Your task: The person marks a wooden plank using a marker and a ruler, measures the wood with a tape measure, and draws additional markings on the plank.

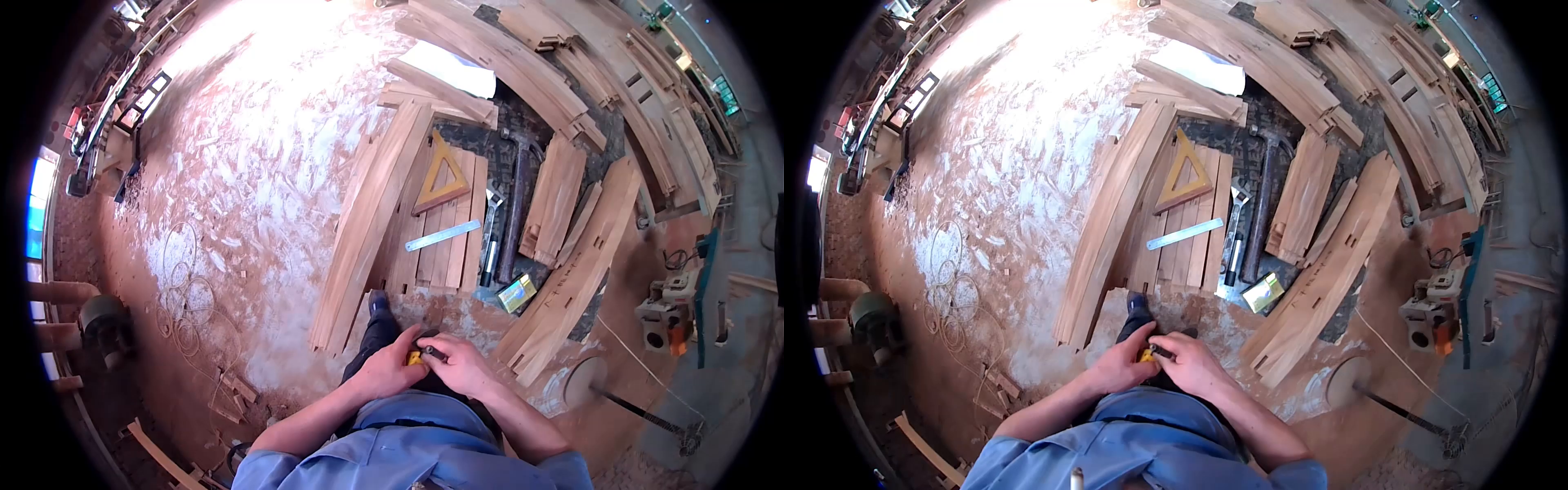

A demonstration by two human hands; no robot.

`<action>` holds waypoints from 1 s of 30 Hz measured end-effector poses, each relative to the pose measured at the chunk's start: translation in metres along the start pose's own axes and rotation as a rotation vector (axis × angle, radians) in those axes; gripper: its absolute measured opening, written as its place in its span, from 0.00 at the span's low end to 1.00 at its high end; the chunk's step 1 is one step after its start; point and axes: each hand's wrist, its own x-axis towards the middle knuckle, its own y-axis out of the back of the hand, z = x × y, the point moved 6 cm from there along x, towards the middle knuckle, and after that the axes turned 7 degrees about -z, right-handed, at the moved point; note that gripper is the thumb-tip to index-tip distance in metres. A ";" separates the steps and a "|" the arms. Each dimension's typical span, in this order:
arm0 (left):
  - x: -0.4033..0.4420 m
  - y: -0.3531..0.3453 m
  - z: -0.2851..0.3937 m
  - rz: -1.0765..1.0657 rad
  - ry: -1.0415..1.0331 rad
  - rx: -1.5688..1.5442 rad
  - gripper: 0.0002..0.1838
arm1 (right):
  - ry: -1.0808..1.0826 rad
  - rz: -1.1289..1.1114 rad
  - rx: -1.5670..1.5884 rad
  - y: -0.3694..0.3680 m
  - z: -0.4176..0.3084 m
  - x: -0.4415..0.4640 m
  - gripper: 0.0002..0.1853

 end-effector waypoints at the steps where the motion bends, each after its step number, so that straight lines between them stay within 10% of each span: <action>1: -0.006 0.002 0.006 -0.010 0.013 -0.013 0.44 | -0.002 -0.017 0.057 -0.001 0.003 -0.001 0.15; 9: -0.092 0.026 -0.103 0.098 0.401 -0.179 0.23 | -0.273 0.403 0.614 0.135 0.009 -0.003 0.04; 16: -0.176 0.021 -0.214 0.213 0.467 -0.296 0.12 | 0.044 0.851 0.802 0.284 0.077 0.038 0.09; 30: -0.154 0.034 -0.198 0.575 0.373 -0.513 0.15 | -0.162 0.509 0.813 0.136 0.066 0.055 0.11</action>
